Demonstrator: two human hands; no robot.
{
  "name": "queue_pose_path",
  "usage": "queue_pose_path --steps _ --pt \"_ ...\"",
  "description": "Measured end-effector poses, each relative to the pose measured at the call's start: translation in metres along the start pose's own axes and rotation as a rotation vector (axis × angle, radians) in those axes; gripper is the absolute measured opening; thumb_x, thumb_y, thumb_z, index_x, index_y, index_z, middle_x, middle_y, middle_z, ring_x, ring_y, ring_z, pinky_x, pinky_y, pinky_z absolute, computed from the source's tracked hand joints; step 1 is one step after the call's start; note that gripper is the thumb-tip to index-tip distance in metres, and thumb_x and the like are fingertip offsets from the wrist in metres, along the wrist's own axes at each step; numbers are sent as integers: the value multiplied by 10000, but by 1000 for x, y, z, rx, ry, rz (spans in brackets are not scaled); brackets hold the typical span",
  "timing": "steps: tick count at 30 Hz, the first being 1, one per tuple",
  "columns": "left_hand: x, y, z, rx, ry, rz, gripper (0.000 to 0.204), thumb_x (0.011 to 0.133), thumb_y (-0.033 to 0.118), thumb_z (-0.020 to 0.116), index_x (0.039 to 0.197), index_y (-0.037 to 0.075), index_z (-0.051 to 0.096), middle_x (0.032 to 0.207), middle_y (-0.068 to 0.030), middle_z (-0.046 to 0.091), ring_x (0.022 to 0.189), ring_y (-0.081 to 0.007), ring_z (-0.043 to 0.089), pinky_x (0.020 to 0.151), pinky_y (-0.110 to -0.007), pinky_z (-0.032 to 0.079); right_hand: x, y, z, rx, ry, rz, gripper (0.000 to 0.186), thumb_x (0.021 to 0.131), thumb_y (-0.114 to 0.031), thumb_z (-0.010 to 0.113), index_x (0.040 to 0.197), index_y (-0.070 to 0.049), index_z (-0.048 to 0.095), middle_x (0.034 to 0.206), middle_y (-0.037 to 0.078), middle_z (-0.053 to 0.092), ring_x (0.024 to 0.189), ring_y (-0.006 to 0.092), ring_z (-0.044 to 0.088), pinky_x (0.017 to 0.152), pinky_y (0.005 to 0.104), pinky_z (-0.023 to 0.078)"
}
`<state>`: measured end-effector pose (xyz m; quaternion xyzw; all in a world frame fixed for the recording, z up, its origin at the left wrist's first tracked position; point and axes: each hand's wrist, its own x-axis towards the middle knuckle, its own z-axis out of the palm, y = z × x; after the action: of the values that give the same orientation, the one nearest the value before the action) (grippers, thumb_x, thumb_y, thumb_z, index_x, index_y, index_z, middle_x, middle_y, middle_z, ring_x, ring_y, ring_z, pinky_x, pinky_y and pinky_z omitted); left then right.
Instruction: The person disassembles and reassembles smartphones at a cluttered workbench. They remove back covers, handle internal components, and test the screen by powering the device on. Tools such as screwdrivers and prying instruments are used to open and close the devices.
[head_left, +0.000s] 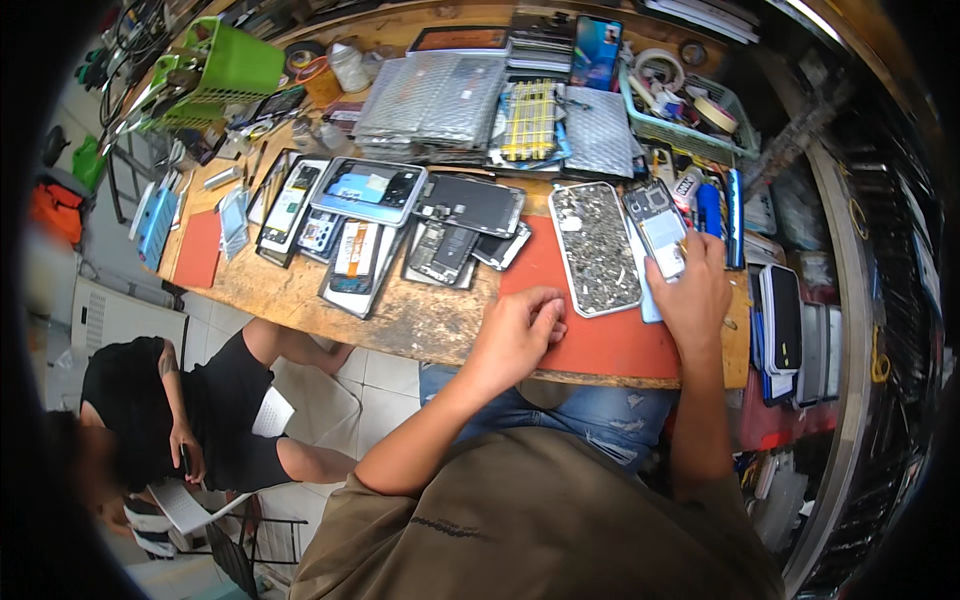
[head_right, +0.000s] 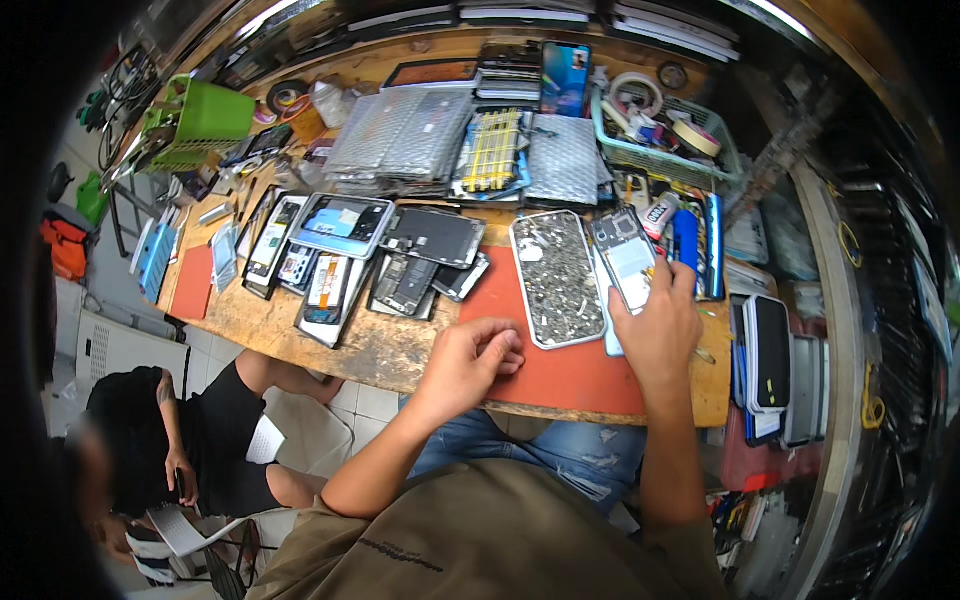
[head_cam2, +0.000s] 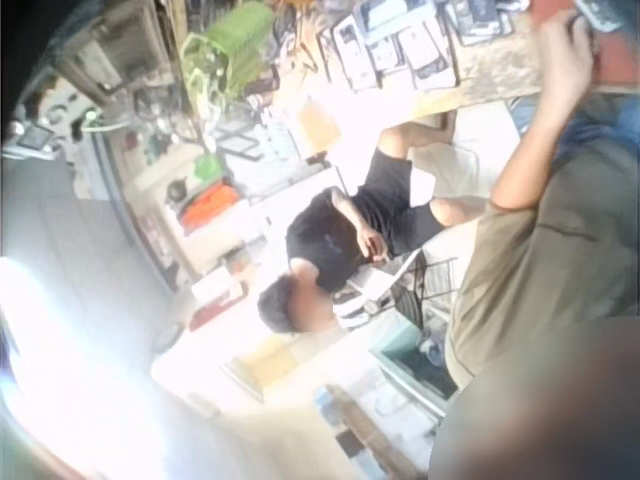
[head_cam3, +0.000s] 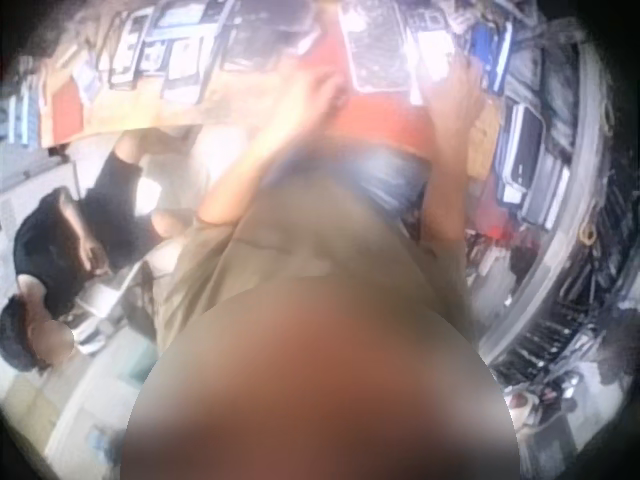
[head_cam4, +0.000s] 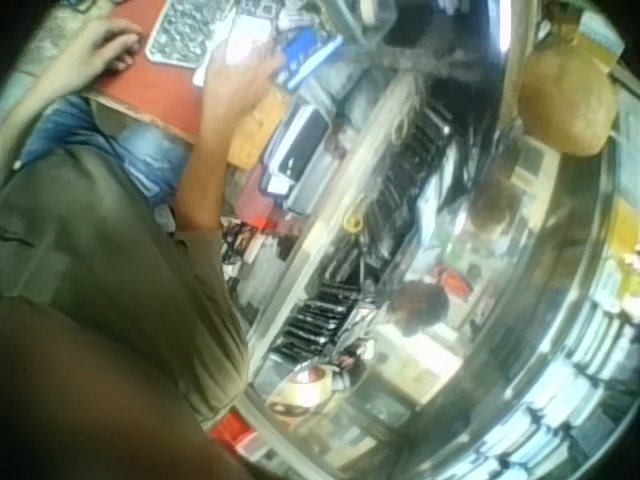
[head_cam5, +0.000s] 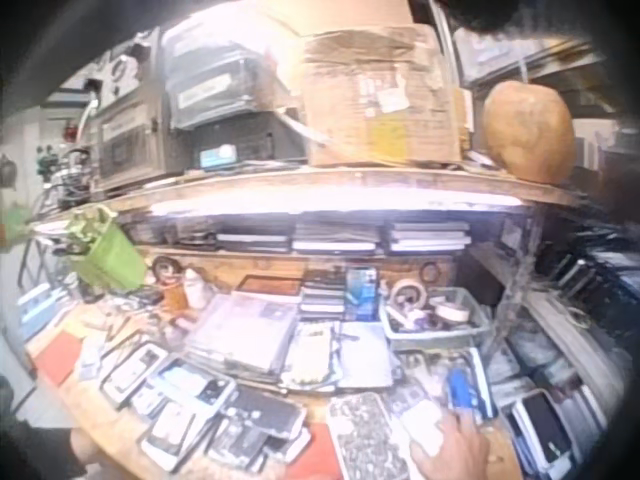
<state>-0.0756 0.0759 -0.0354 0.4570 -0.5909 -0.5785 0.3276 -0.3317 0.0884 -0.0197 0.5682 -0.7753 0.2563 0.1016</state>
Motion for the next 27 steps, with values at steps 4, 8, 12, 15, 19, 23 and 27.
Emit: queue_pose_path --steps 4,8,12,15,19,23,27 --pt "-23 4 -25 119 221 91 184 1090 81 626 1135 -56 741 833 -110 776 729 -142 762 687 -303 607 -26 -21 -23 187 48 -153 366 977 -50 690 1336 16 670 1114 181 636 971 397 684 785 496 548" --pt "-23 2 -81 616 473 206 285 1008 115 727 1258 -19 706 983 -152 743 908 -270 730 865 -379 579 -69 -65 -25 386 -381 -545 336 905 37 636 1222 4 744 998 131 646 948 327 650 799 465 502" --pt "6 -3 -111 966 560 423 639 885 243 833 1424 -11 603 1172 -237 692 1108 -409 652 1018 -475 499 -64 -79 -2 313 -282 -663 357 876 14 654 1220 -19 743 935 80 610 894 282 595 791 424 476" --pt "23 2 -113 1034 432 320 810 856 336 862 1496 -23 521 1225 -254 679 1132 -424 654 1004 -507 502 -52 -78 2 273 -272 -631 369 871 16 655 1229 -15 740 939 82 612 910 288 589 803 424 468" --pt "35 14 -113 1067 329 181 903 807 342 890 1532 -11 485 1203 -254 690 1111 -433 666 990 -518 505 -41 -69 -15 230 -203 -516 317 893 11 691 1206 2 738 946 135 629 890 338 602 786 458 478" --pt "37 26 -125 876 305 202 906 752 331 894 1495 -14 509 1171 -298 706 1102 -449 687 996 -516 527 -7 -32 -20 47 -44 -324 303 901 6 637 1186 -8 740 956 154 629 928 359 617 809 473 495" --pt "35 37 -140 710 175 63 886 744 308 886 1505 29 530 1268 -285 707 1206 -451 676 1063 -506 524 65 6 7 -67 9 -438 346 840 31 672 1172 -11 758 974 152 669 998 374 646 892 478 519"
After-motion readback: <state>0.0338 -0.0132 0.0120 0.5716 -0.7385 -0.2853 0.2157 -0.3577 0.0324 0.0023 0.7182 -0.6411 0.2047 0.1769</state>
